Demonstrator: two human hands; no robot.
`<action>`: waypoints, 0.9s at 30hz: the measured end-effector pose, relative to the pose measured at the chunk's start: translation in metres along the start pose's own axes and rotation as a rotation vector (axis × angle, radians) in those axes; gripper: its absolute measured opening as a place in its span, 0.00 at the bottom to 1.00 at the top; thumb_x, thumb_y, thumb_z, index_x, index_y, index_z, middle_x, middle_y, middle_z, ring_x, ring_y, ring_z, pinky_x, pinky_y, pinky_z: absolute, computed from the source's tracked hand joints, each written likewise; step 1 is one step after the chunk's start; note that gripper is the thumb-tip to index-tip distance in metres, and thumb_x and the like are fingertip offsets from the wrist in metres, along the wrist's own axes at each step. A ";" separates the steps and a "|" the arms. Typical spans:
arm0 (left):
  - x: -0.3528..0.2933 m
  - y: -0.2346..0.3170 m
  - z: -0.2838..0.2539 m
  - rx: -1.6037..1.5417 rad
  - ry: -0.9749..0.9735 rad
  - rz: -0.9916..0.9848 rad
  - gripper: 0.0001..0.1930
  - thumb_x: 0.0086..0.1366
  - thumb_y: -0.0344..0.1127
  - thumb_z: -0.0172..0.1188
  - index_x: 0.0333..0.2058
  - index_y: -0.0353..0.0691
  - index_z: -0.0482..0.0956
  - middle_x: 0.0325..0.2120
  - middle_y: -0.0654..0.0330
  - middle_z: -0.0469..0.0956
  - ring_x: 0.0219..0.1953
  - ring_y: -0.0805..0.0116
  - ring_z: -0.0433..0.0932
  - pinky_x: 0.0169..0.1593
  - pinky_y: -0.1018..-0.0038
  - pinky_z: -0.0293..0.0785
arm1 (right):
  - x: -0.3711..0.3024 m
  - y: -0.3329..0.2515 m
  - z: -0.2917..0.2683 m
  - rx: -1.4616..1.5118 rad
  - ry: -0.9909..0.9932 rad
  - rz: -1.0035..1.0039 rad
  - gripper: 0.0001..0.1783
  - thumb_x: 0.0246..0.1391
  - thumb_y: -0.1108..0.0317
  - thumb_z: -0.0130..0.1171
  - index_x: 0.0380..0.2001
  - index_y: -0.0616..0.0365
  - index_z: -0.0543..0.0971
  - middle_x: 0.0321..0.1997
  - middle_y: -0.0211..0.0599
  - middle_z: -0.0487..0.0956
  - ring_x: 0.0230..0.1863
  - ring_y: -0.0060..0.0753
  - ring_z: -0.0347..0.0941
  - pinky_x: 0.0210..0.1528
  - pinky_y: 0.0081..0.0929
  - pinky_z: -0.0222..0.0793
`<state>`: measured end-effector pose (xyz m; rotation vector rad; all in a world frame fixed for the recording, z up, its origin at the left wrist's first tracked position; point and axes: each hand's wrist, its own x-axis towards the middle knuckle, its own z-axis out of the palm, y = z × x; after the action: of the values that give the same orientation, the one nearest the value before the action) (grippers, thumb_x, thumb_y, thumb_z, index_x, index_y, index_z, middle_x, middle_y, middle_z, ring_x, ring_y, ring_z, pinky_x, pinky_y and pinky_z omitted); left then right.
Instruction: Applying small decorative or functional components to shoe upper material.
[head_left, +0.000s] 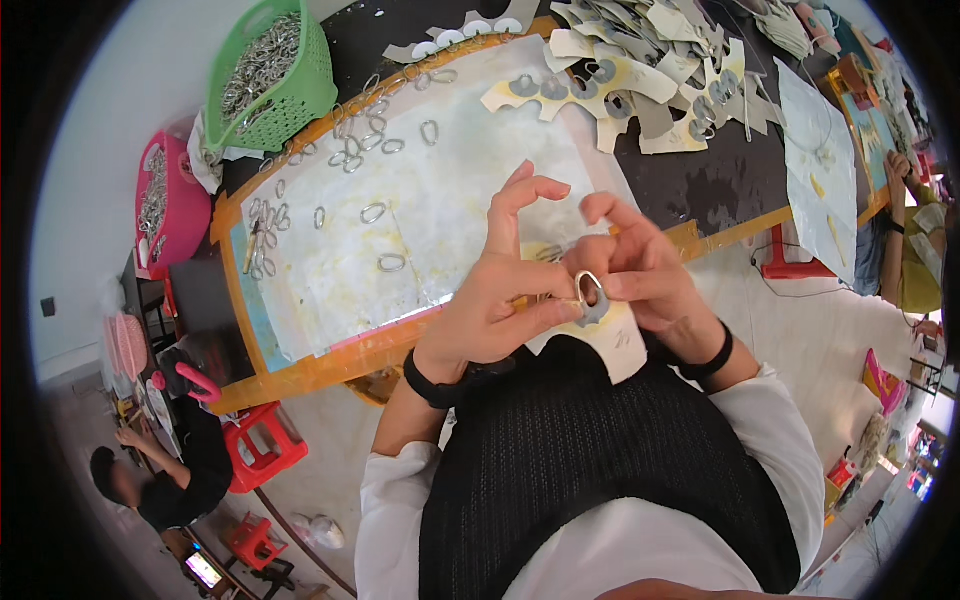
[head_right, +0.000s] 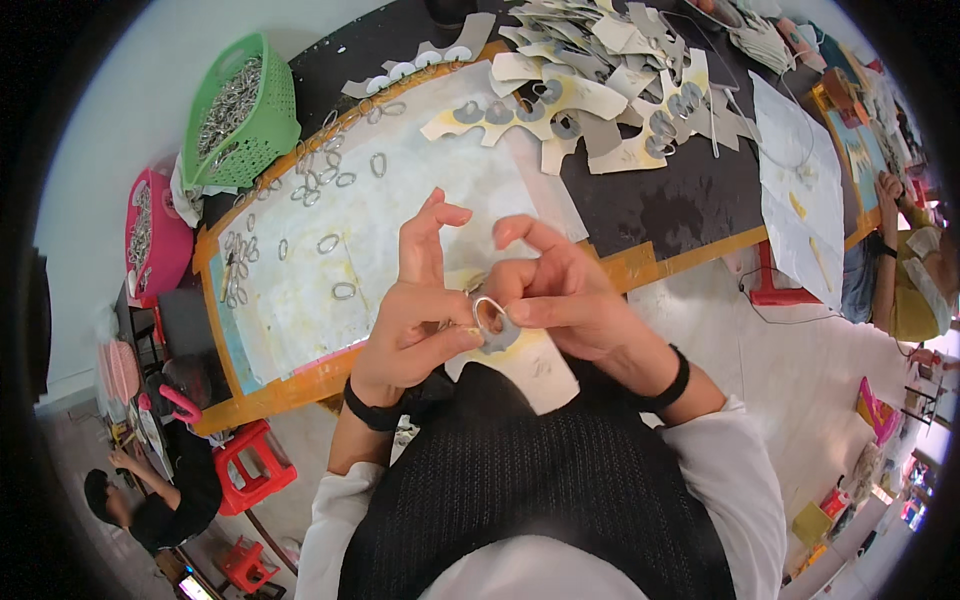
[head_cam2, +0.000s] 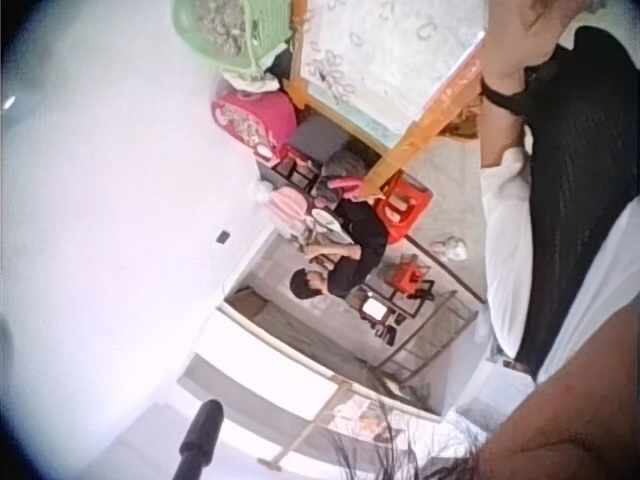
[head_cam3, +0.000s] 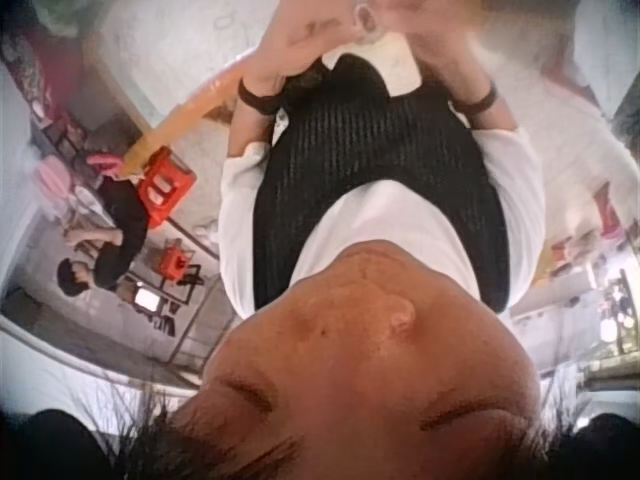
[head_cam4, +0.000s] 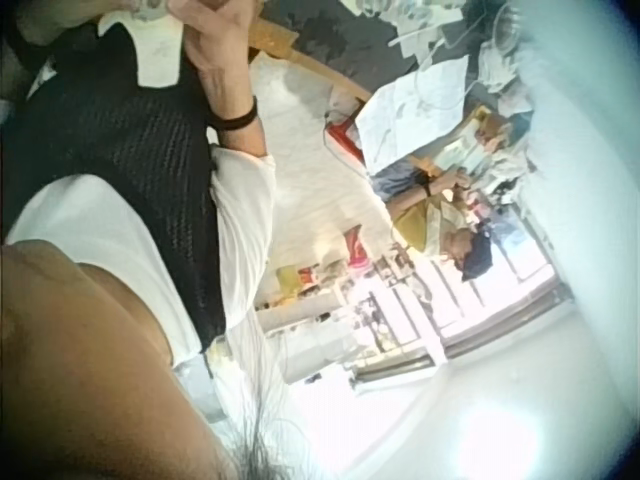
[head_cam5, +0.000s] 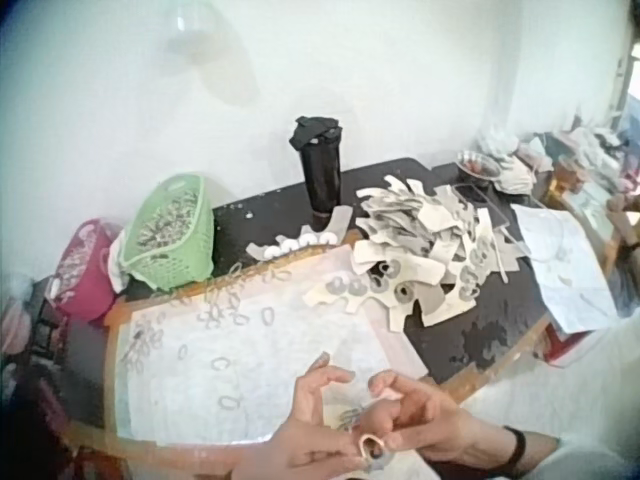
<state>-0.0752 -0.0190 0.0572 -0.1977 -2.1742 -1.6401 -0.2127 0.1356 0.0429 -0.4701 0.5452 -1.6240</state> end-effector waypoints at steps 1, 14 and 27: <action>0.000 0.001 -0.001 -0.043 0.020 0.012 0.06 0.55 0.36 0.66 0.23 0.43 0.80 0.58 0.44 0.56 0.67 0.47 0.45 0.69 0.48 0.29 | 0.003 0.006 -0.003 0.056 -0.024 0.044 0.28 0.52 0.75 0.63 0.54 0.55 0.62 0.29 0.31 0.76 0.37 0.25 0.74 0.45 0.23 0.65; -0.006 0.003 -0.007 0.016 0.407 -0.259 0.09 0.61 0.36 0.58 0.25 0.39 0.79 0.58 0.48 0.60 0.66 0.56 0.50 0.68 0.57 0.40 | 0.018 -0.003 -0.003 -0.453 0.050 -0.017 0.10 0.55 0.72 0.63 0.38 0.67 0.79 0.34 0.23 0.75 0.35 0.12 0.66 0.39 0.15 0.62; -0.026 0.005 0.038 -0.564 0.650 -0.482 0.11 0.65 0.28 0.59 0.44 0.30 0.78 0.37 0.64 0.80 0.38 0.78 0.76 0.45 0.78 0.73 | 0.013 0.022 0.009 -0.615 0.222 -0.119 0.07 0.60 0.69 0.58 0.34 0.64 0.77 0.32 0.21 0.71 0.34 0.10 0.62 0.36 0.15 0.60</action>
<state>-0.0584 0.0219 0.0425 0.6638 -1.2951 -2.1536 -0.1918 0.1200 0.0366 -0.7880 1.2177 -1.6142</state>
